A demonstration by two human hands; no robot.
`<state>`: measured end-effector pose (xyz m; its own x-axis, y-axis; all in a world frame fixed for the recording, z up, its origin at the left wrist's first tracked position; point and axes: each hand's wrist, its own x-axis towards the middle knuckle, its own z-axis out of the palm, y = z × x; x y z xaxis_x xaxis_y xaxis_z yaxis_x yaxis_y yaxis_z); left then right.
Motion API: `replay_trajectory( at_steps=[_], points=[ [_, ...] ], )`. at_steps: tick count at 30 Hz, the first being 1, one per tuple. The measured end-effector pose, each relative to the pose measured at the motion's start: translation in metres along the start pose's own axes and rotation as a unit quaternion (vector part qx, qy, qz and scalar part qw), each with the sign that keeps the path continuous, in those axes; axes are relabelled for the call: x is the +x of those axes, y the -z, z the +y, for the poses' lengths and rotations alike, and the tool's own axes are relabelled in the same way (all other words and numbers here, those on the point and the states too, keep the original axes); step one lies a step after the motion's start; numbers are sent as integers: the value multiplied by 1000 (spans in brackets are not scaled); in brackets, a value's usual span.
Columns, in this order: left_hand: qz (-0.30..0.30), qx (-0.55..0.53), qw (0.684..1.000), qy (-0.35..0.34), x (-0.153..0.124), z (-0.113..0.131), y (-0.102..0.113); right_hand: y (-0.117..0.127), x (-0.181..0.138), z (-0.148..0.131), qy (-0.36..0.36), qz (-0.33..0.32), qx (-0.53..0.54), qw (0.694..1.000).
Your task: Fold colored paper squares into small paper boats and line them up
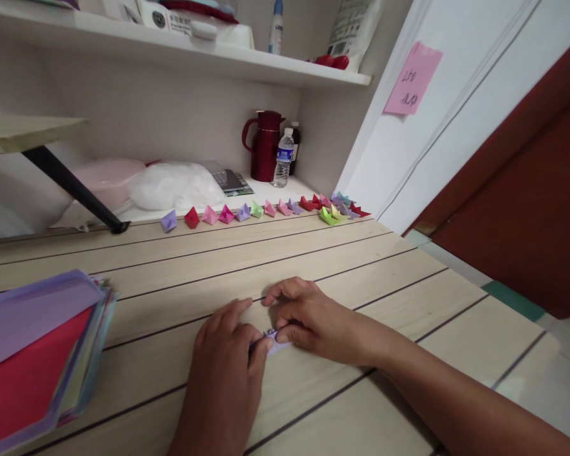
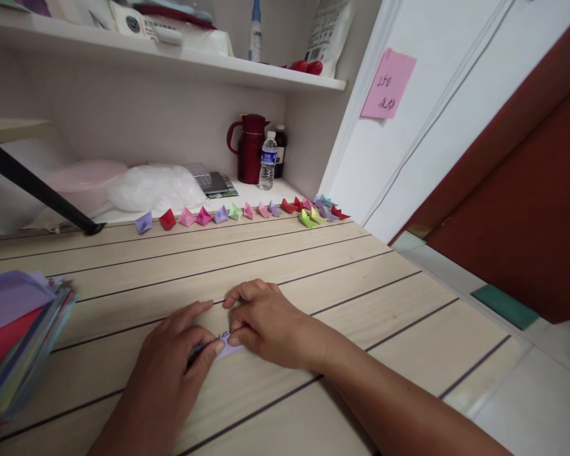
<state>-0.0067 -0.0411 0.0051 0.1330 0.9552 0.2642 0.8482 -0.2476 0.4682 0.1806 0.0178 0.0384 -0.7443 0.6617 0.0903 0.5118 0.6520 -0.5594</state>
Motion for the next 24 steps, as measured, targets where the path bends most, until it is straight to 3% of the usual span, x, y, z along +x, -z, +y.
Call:
replay_trajectory(
  at_steps=[18, 24],
  points=[
    [-10, 59, 998, -3, 5, 3, 3, -4, -1, 2, -67, 42, -31, 996],
    [3, 97, 995, 5, 9, 7, 8, -3, 1, 2, -81, 16, -75, 994]
  ],
)
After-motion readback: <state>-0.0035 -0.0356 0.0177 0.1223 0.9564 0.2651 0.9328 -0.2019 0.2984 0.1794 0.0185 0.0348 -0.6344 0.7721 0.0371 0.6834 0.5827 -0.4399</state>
